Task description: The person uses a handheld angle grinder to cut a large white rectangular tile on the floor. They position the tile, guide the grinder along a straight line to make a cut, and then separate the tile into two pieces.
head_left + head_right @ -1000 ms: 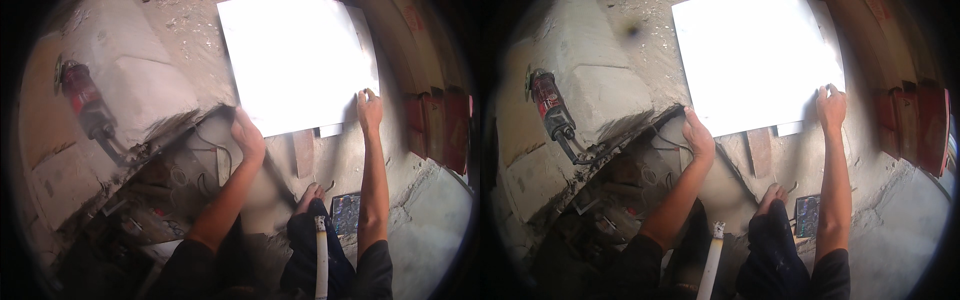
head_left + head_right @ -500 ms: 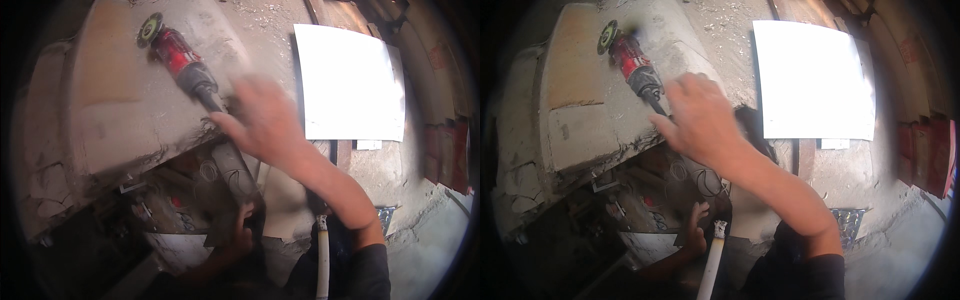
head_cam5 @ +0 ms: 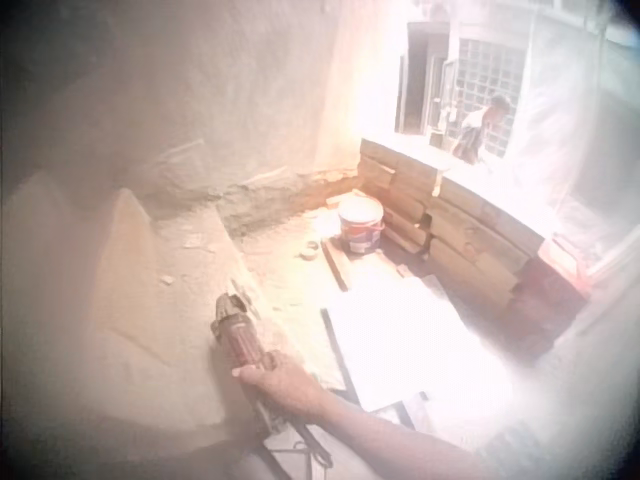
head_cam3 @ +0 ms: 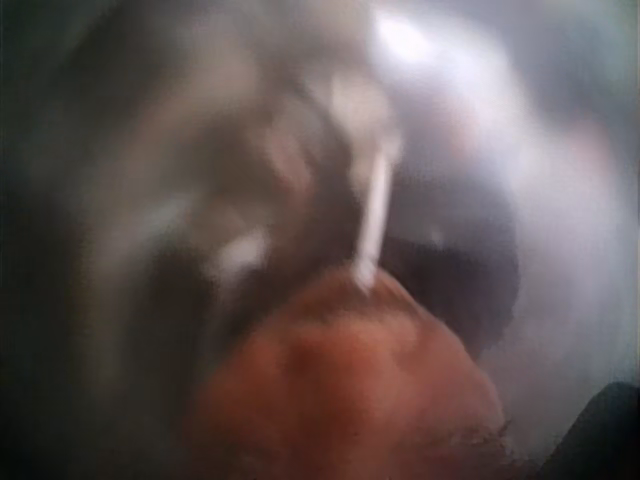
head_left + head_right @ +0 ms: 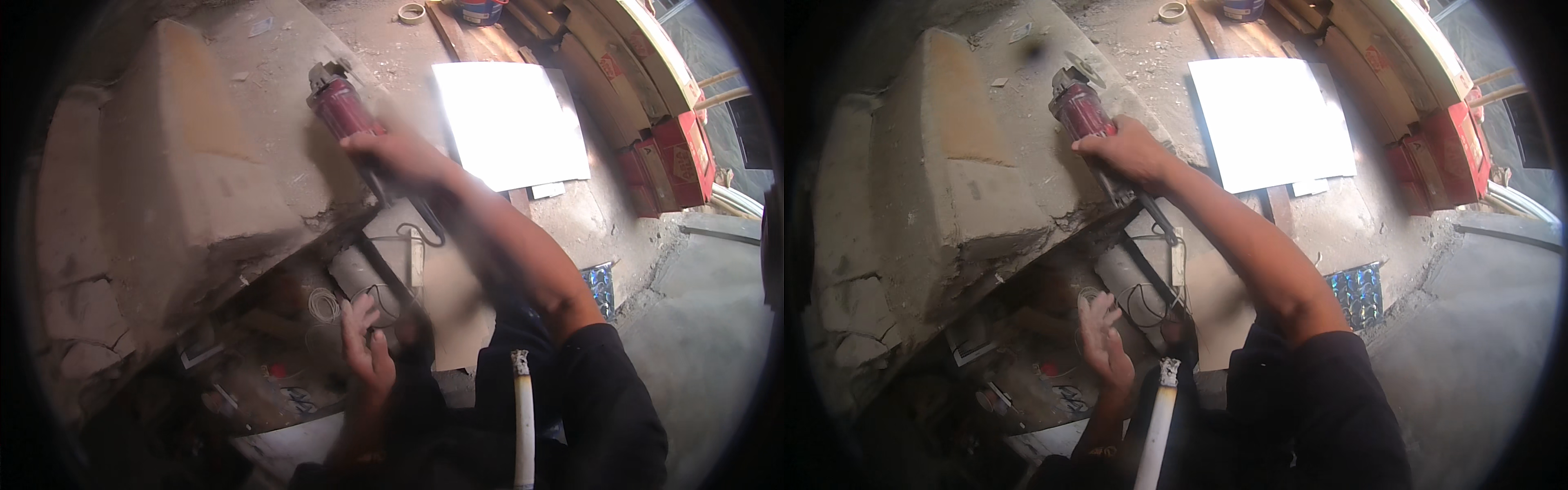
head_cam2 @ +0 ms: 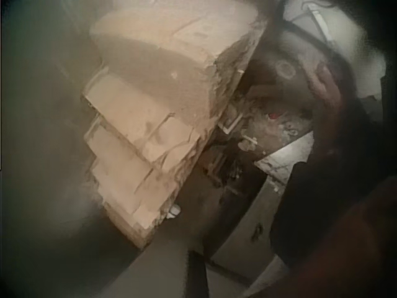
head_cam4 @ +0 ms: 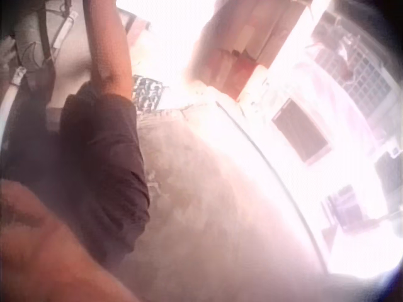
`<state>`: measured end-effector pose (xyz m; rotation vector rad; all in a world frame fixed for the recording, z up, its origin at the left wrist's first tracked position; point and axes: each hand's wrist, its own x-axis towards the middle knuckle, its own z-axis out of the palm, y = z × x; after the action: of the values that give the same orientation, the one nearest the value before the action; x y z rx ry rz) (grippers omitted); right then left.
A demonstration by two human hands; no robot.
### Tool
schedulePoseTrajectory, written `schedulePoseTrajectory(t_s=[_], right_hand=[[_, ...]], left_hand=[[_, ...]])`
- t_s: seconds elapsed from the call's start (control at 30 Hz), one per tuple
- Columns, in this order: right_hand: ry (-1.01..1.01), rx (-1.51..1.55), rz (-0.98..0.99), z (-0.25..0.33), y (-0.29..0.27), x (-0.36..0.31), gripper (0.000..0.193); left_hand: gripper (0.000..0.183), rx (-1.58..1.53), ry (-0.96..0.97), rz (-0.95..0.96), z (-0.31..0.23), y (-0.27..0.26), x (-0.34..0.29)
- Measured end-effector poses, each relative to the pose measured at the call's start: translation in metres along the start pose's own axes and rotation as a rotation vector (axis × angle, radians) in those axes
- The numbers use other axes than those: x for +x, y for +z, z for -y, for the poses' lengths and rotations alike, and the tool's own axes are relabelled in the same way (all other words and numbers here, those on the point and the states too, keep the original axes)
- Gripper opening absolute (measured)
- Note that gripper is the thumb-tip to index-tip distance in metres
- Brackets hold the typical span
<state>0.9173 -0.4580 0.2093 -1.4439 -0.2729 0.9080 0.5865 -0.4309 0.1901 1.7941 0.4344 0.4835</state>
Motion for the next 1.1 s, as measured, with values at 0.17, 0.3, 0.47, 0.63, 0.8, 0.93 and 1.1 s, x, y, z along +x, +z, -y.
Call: schedulePoseTrajectory(t_s=[0.17, 0.3, 0.47, 0.63, 0.8, 0.93, 1.1], right_hand=[[0.036, 0.024, 0.003, -0.040, -0.050, -0.115, 0.081], [0.098, -0.147, -0.251, -0.121, -0.099, -0.148, 0.085], [0.002, -0.014, -0.336, -0.179, -0.119, -0.121, 0.082], [0.019, 0.067, -0.272, -0.181, -0.147, -0.088, 0.076], [-0.068, 0.064, -0.323, -0.181, -0.178, -0.044, 0.068], [-0.118, 0.136, -0.267, -0.180, -0.206, -0.021, 0.058], [-0.117, -0.003, -0.306, -0.186, -0.206, 0.007, 0.062]], left_hand=[[0.089, 0.155, 0.136, 0.199, 0.013, 0.033, 0.055], [0.123, 0.402, 0.165, 0.589, 0.039, 0.109, 0.076], [0.139, 0.596, 0.378, 0.766, 0.089, 0.181, 0.073], [0.120, 0.787, 0.556, 0.476, 0.120, 0.230, 0.108], [0.102, 0.802, 0.630, 0.465, 0.095, 0.254, 0.167], [0.094, 0.764, 0.637, 0.576, 0.081, 0.272, 0.206], [0.116, 0.752, 0.616, 0.541, 0.086, 0.283, 0.215]])
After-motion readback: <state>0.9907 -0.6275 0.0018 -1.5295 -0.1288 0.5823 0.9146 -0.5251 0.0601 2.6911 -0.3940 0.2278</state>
